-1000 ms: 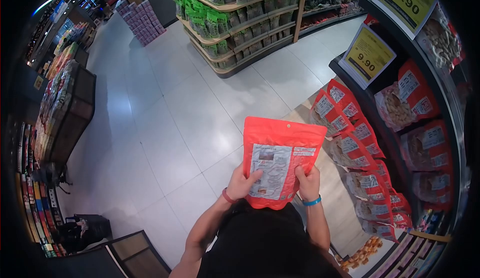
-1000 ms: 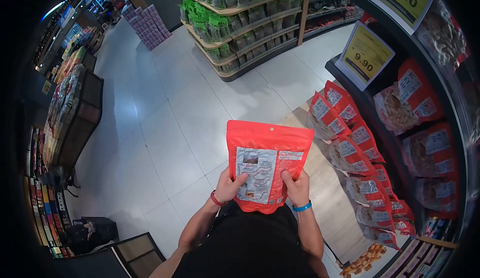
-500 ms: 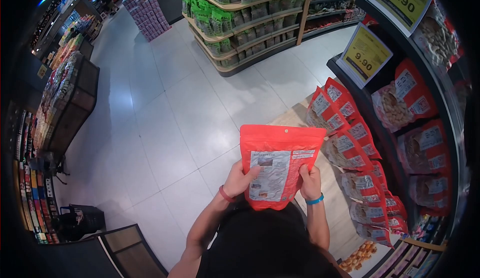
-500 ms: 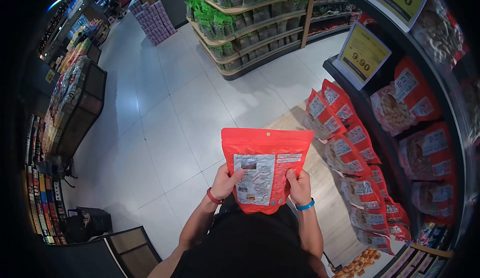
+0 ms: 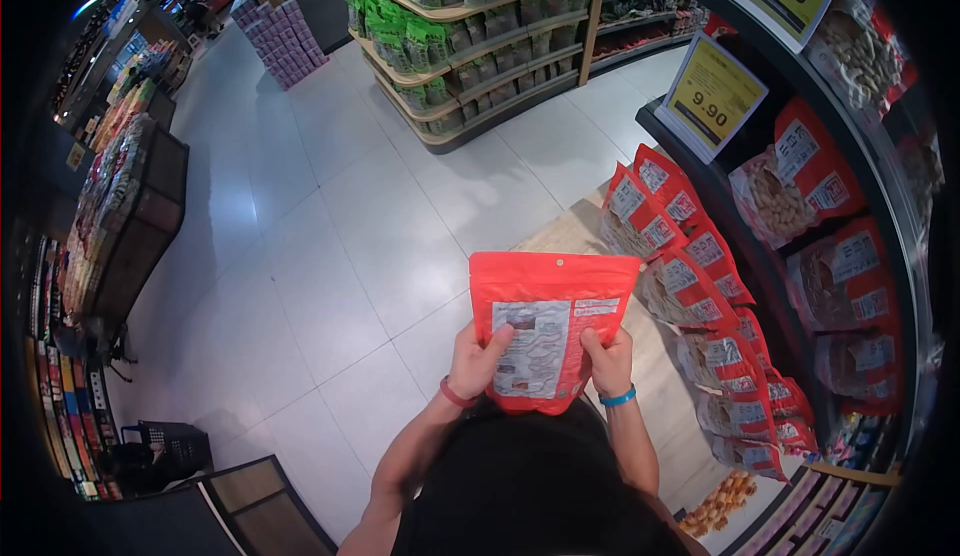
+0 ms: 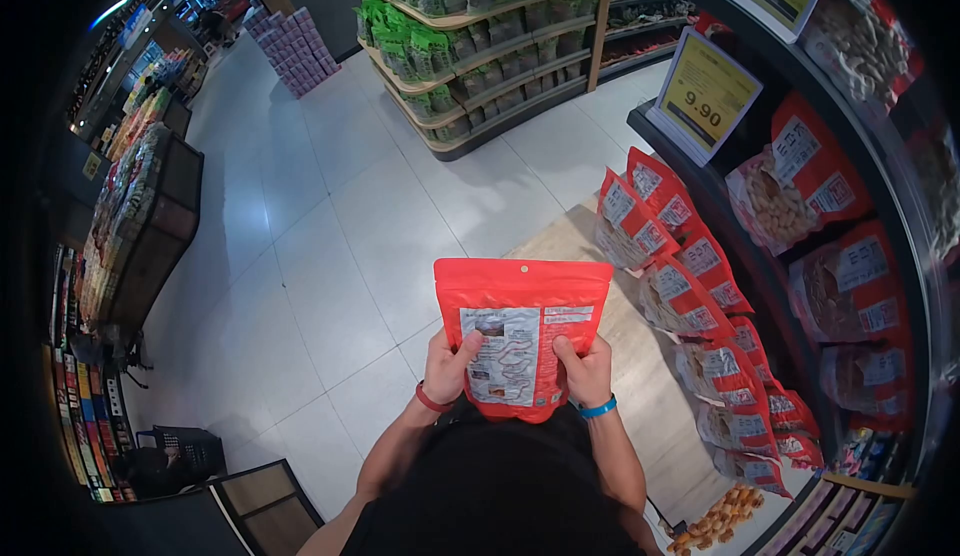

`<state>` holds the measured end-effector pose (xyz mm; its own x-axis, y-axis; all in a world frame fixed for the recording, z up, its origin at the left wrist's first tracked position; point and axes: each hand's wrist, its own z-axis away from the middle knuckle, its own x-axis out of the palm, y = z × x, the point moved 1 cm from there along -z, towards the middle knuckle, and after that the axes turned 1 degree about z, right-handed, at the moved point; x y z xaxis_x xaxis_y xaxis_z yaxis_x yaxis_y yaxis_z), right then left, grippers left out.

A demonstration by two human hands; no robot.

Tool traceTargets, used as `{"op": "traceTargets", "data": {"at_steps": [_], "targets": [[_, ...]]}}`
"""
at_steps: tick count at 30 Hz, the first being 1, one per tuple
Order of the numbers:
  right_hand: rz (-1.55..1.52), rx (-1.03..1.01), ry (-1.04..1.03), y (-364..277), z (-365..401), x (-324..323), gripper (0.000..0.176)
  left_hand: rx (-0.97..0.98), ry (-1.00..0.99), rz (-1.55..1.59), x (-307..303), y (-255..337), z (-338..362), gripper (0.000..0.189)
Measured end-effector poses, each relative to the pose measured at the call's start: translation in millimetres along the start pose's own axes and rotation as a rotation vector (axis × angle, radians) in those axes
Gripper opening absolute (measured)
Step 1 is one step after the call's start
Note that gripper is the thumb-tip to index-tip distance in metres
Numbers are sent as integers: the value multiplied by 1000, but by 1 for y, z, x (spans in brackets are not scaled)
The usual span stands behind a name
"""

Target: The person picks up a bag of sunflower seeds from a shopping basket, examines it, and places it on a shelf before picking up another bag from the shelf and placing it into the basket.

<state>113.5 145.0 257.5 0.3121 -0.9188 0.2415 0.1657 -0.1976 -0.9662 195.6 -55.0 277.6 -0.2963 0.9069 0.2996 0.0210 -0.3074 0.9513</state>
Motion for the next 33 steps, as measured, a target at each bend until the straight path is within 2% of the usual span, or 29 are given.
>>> {"op": "traceTargets", "data": {"at_steps": [5,7,13,16,22,27,33], "targets": [[-106,33,-56,11,-2,-10,18,-50,-40,72,-3,6,-7,29],[-107,-13,-113,11,-1,-11,19,-54,-48,96,-3,7,-8,30],[-226,63,-29,10,0,-5,18,-47,-49,113,-1,7,-9,29],[-267,89,-47,5,0,-3,16,-70,-10,119,-4,8,-12,30],[-250,98,-62,2,1,-4,16,11,26,63,3,14,-13,28],[-239,112,-32,13,3,-5,16,58,134,80,11,10,-13,26],[-224,134,-26,15,11,-8,17,16,146,99,15,21,-12,26]]}}
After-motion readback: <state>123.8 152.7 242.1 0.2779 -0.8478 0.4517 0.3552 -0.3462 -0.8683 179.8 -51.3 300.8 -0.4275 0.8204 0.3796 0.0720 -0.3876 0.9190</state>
